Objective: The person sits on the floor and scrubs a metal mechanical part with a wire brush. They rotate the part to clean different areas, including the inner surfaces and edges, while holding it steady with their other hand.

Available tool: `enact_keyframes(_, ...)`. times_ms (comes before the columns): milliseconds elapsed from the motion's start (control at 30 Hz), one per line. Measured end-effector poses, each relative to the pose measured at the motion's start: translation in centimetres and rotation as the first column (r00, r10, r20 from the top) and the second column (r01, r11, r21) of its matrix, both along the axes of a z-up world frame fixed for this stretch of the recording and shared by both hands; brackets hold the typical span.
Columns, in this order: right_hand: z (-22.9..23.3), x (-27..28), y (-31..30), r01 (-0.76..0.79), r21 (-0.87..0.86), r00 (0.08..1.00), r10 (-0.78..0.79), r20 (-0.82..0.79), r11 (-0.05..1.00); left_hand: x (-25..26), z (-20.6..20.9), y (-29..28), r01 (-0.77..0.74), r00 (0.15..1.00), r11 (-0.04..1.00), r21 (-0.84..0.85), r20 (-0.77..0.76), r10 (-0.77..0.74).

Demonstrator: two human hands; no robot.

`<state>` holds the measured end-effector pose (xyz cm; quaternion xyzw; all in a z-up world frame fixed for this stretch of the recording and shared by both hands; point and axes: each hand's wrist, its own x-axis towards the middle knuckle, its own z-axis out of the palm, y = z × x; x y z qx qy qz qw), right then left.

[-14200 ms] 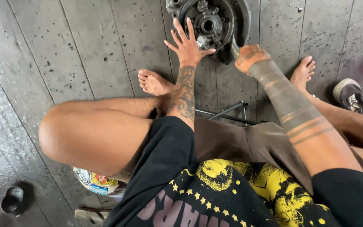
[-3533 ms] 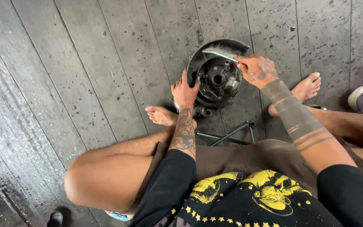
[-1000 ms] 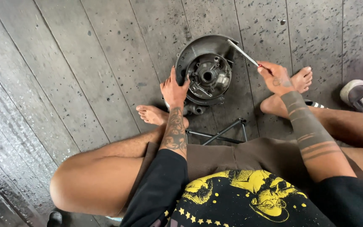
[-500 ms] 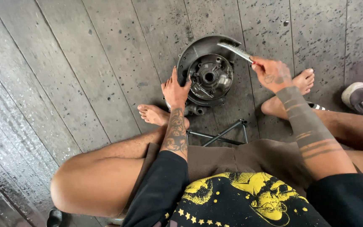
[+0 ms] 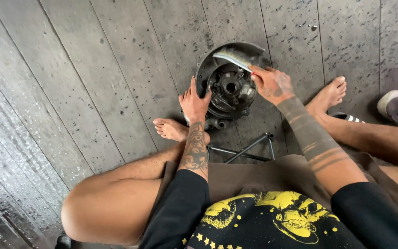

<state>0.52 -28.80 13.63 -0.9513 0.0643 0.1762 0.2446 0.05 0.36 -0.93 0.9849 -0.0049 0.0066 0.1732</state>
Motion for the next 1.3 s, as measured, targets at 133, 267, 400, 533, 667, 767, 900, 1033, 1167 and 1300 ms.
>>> enact_keyframes(133, -2.8, -6.9, -5.6, 0.126, -0.194, 0.979, -0.090, 0.186, 0.973, 0.3, 0.3, -0.4, -0.008, 0.999, 1.000, 0.029, 0.036, 0.007)
enact_keyframes(267, 3.3, -8.5, -4.8, 0.055, 0.012, 0.975, -0.056, 0.216, 0.998, 0.4, 0.8, 0.1, 0.007, 1.000, 0.999, -0.039, -0.023, -0.008)
enact_keyframes(400, -1.1, -3.0, -1.2, 0.014, -0.184, 0.980, 0.023, 0.198, 0.983, 0.2, -0.4, 0.0, 0.003, 1.000, 1.000, -0.001, 0.031, -0.003)
enact_keyframes(533, -2.9, -1.1, -3.8, -0.076, -0.204, 0.990, 0.098, 0.097, 0.976, 0.3, -0.5, 0.0, -0.005, 0.999, 1.000, -0.023, 0.047, 0.006)
enact_keyframes(667, -6.9, -9.2, -9.4, 0.096, -0.456, 0.986, -0.020, 0.168, 0.885, 0.1, -0.4, 0.0, -0.034, 0.997, 0.999, -0.040, 0.072, 0.037)
enact_keyframes(767, 2.2, -7.7, -4.9, 0.127, -0.065, 0.986, -0.118, 0.119, 0.990, 0.2, -0.7, -0.1, -0.030, 0.996, 0.998, -0.050, 0.085, 0.034)
enact_keyframes(900, -1.7, -2.3, -3.3, -0.007, -0.183, 0.997, 0.021, 0.072, 0.983, 0.2, -1.1, -0.2, -0.030, 0.989, 0.998, -0.049, 0.146, 0.037)
enact_keyframes(1033, -0.3, 3.9, -0.5, -0.186, -0.062, 0.982, 0.189, 0.033, 0.981, 0.7, -1.2, 0.0, -0.047, 0.982, 0.998, -0.043, 0.179, 0.054)
enact_keyframes(1167, 0.1, 0.9, -6.4, -0.119, -0.202, 0.988, 0.095, -0.125, 0.972, 0.7, -0.4, -0.3, -0.064, 0.981, 0.995, -0.071, 0.178, 0.076)
enact_keyframes(1300, -3.2, -6.8, -7.9, 0.097, -0.215, 0.994, -0.086, 0.062, 0.972, 1.0, 0.0, -0.6, -0.071, 0.976, 0.994, -0.078, 0.202, 0.086)
